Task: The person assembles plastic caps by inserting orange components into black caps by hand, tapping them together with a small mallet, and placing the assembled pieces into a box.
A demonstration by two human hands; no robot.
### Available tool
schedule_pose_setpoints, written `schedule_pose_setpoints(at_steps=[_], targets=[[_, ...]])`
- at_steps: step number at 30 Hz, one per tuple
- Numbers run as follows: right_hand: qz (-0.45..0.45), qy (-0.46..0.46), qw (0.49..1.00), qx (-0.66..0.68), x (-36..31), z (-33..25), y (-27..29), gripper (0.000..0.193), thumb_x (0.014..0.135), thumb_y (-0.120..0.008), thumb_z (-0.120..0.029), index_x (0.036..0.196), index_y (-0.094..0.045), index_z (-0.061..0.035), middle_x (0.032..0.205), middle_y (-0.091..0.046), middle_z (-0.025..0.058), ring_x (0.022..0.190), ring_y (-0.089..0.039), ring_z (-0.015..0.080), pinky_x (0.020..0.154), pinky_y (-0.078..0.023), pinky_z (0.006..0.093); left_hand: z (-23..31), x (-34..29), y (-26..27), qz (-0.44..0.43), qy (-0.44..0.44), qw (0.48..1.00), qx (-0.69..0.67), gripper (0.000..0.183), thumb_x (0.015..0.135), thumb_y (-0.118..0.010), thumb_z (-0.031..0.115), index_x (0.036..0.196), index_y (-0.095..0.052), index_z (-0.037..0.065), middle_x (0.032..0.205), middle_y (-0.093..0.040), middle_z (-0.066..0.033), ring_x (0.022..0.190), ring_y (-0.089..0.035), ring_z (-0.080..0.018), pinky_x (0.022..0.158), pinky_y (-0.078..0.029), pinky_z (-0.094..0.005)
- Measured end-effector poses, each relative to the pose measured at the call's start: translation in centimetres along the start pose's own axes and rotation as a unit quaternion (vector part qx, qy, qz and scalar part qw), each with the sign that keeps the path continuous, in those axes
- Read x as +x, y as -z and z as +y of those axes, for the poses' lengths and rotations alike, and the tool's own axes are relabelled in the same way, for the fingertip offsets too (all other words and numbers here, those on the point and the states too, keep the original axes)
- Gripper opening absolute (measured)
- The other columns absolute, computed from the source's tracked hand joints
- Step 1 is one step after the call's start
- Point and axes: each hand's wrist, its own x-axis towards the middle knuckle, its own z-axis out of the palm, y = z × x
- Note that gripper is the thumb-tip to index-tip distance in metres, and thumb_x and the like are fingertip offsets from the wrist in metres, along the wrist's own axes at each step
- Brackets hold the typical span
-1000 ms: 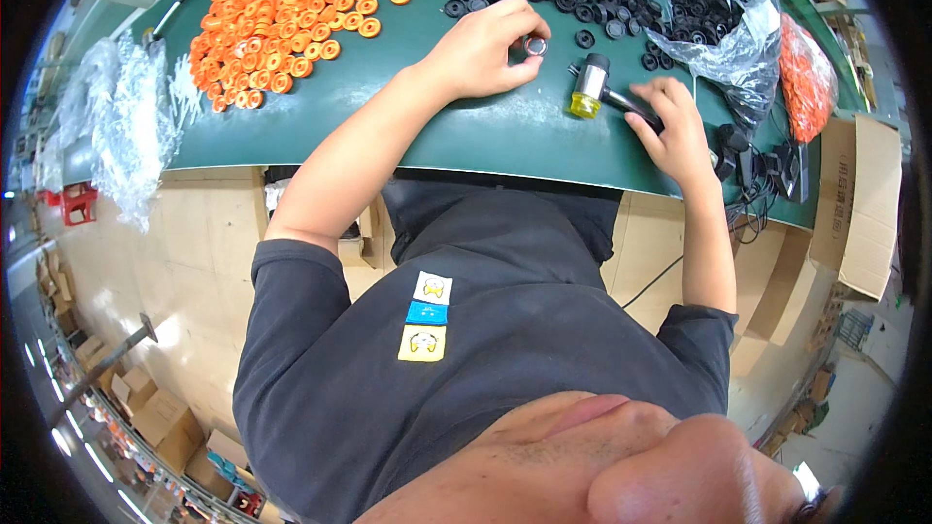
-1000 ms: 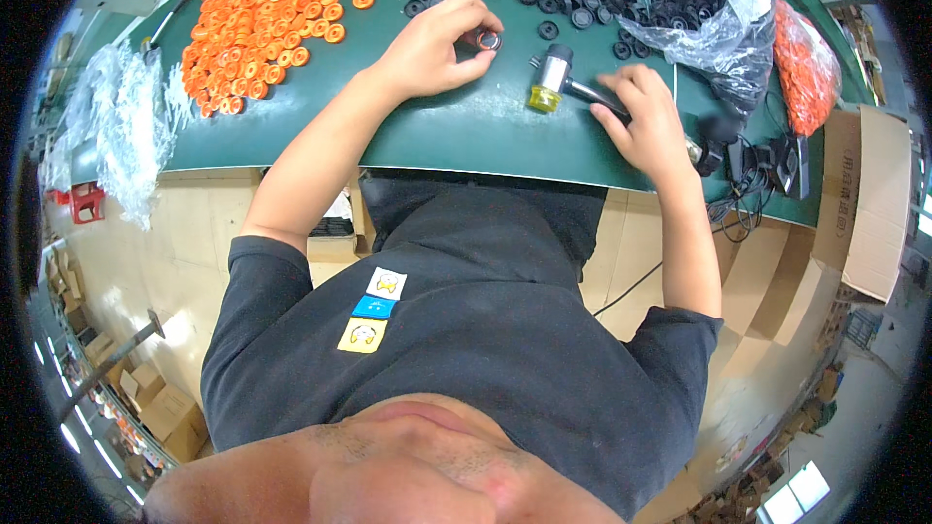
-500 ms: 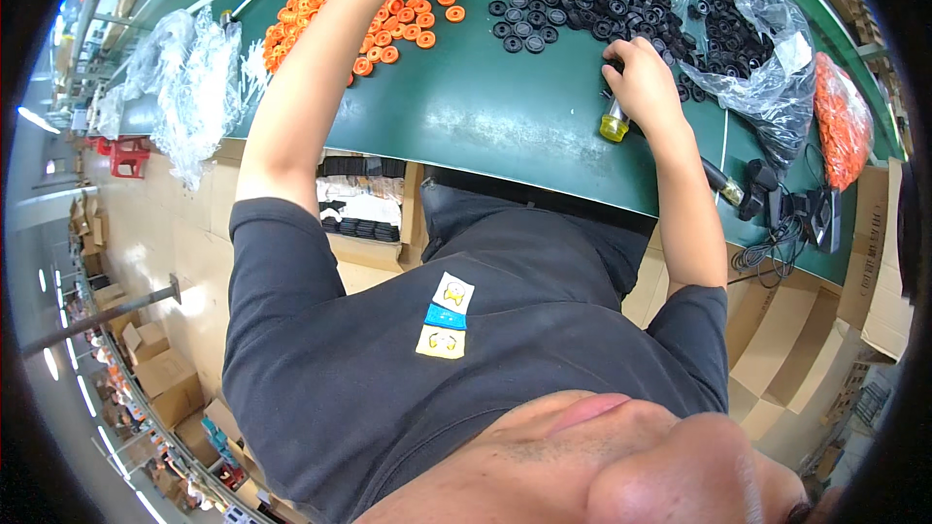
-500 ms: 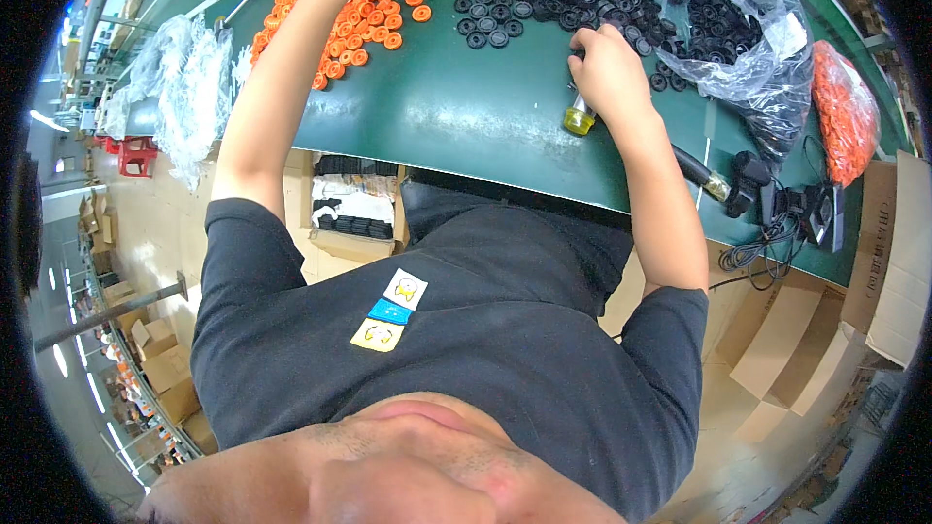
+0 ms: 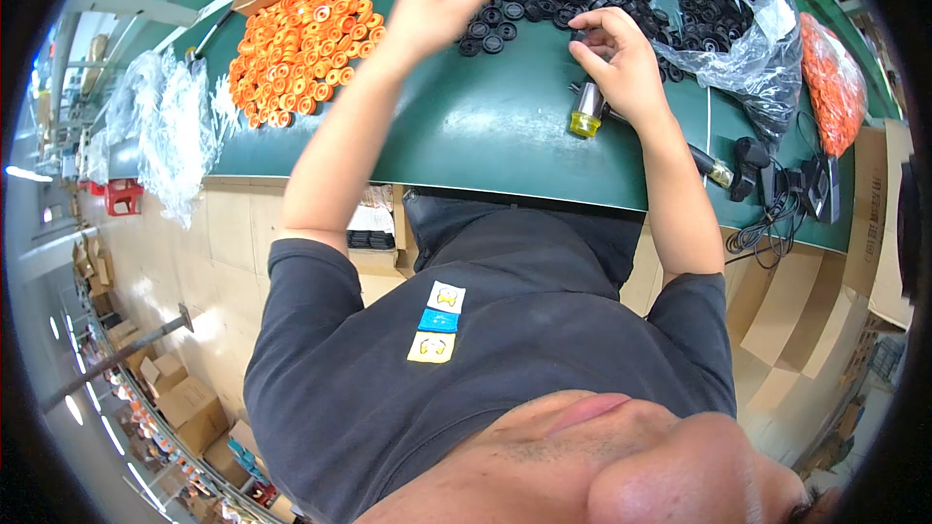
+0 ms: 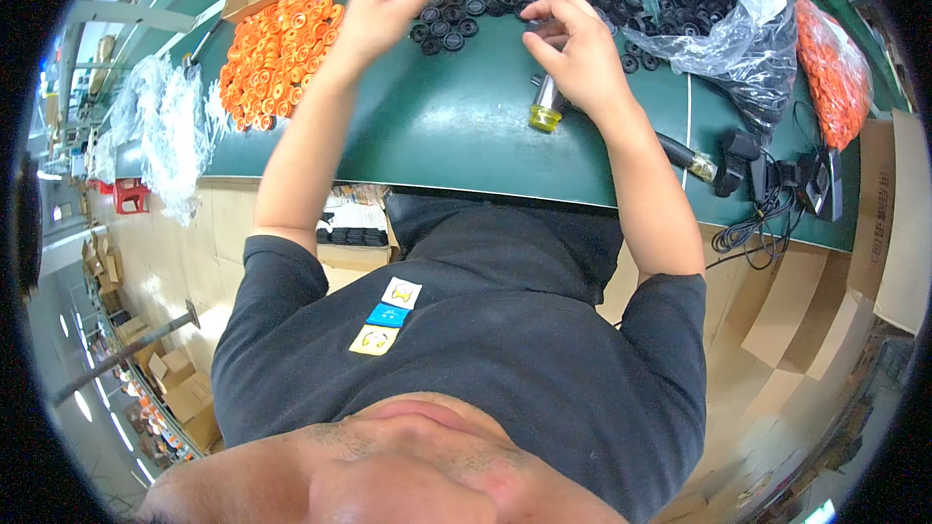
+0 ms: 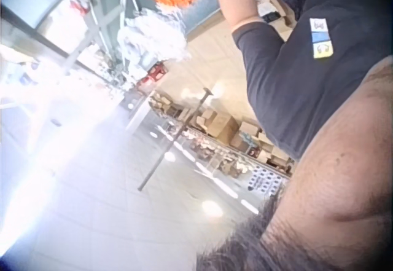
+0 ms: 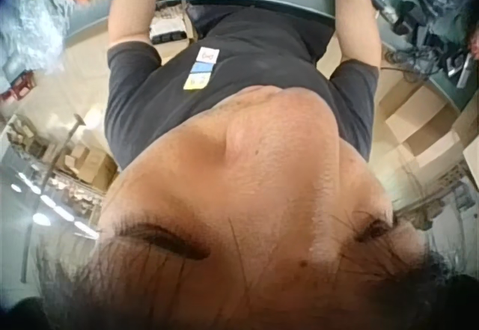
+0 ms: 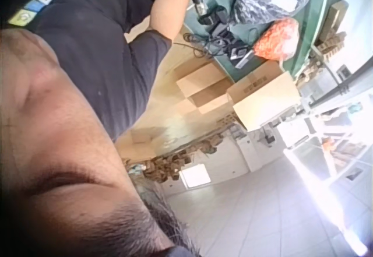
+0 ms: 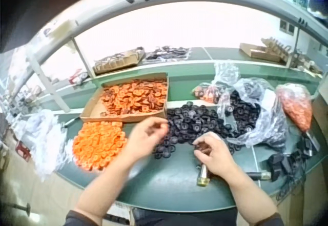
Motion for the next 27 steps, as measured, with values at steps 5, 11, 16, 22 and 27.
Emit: schedule_pose_setpoints(at_steps=[5, 11, 16, 22, 27], targets=[[0.047, 0.027, 0.989, 0.135, 0.0, 0.0, -0.3, 0.023, 0.083, -0.073, 0.001, 0.104, -0.064, 0.0011, 0.106, -0.062, 0.0065, 0.096, -0.068, 0.0153, 0.084, -0.058, 0.0295, -1.0, -2.7, -7.3, -0.013, 0.085, 0.968, -0.237, 0.03, 0.094, -0.066, 0.005, 0.123, -0.059, -0.001, 0.114, -0.066, -0.0083, 0.106, -0.063, -0.0151, 0.098, -0.05, -0.0298], [0.069, 0.06, 0.986, 0.137, -0.2, -1.0, -0.3, 0.021, 0.08, -0.076, 0.0, 0.097, -0.065, 0.0009, 0.108, -0.067, 0.0099, 0.099, -0.069, 0.0176, 0.088, -0.058, 0.0313, -1.2, -4.4, -7.6, -0.047, 0.111, 0.938, -0.324, 0.031, 0.094, -0.068, 0.006, 0.123, -0.058, -0.002, 0.113, -0.066, -0.0099, 0.106, -0.065, -0.0159, 0.097, -0.051, -0.0294], [0.068, 0.114, 0.99, -0.037, 0.1, -0.5, 0.4, 0.019, 0.076, -0.078, -0.003, 0.092, -0.068, 0.0002, 0.106, -0.07, 0.0127, 0.096, -0.071, 0.0202, 0.084, -0.057, 0.0299, -1.0, -4.3, -7.4, -0.043, 0.144, 0.913, -0.379, 0.033, 0.095, -0.067, 0.005, 0.126, -0.057, -0.003, 0.113, -0.068, -0.0112, 0.105, -0.066, -0.0166, 0.096, -0.052, -0.0299], [0.061, 0.068, 0.996, -0.004, 0.1, -1.0, 0.1, 0.033, 0.077, -0.077, 0.0, 0.11, -0.071, -0.0017, 0.106, -0.07, 0.0112, 0.089, -0.069, 0.0182, 0.08, -0.056, 0.0285, -0.5, -4.3, -6.9, -0.042, 0.167, 0.91, -0.377, 0.032, 0.094, -0.066, 0.001, 0.125, -0.059, -0.004, 0.113, -0.068, -0.0125, 0.104, -0.067, -0.0164, 0.096, -0.054, -0.0293], [0.043, 0.064, 0.997, 0.0, -0.2, -1.4, 0.0, 0.038, 0.078, -0.076, 0.003, 0.115, -0.071, -0.0026, 0.112, -0.067, 0.0118, 0.091, -0.068, 0.0178, 0.077, -0.057, 0.0278, -1.0, -4.4, -7.2, -0.029, 0.157, 0.926, -0.343, 0.031, 0.092, -0.067, -0.002, 0.123, -0.06, -0.005, 0.114, -0.068, -0.0126, 0.104, -0.067, -0.0149, 0.096, -0.054, -0.0282]])
